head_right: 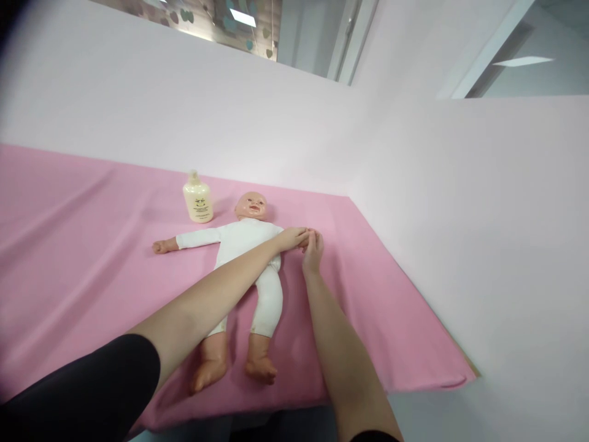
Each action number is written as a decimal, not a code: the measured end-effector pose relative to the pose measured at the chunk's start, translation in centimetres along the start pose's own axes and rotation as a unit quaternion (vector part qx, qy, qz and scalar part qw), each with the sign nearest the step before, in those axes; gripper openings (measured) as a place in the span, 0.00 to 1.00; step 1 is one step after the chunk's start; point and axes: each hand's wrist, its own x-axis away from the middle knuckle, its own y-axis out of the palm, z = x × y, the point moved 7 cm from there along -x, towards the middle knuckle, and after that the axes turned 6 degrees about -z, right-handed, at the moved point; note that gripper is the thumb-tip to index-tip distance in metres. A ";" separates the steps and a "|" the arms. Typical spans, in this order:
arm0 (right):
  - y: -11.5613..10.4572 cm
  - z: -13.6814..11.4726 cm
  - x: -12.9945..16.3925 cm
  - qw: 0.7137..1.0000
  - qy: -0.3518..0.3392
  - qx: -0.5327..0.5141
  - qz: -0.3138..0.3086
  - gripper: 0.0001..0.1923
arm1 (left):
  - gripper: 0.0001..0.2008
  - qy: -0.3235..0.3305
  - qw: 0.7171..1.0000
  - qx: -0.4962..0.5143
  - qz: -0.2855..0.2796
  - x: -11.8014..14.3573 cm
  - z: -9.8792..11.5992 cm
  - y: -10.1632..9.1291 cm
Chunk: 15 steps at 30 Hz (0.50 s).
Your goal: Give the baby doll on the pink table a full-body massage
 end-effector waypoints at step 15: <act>-0.4 -0.2 0.4 1.000 -0.011 0.001 0.019 0.23 | 0.23 0.023 0.999 -0.016 0.016 0.0 0.4 -0.3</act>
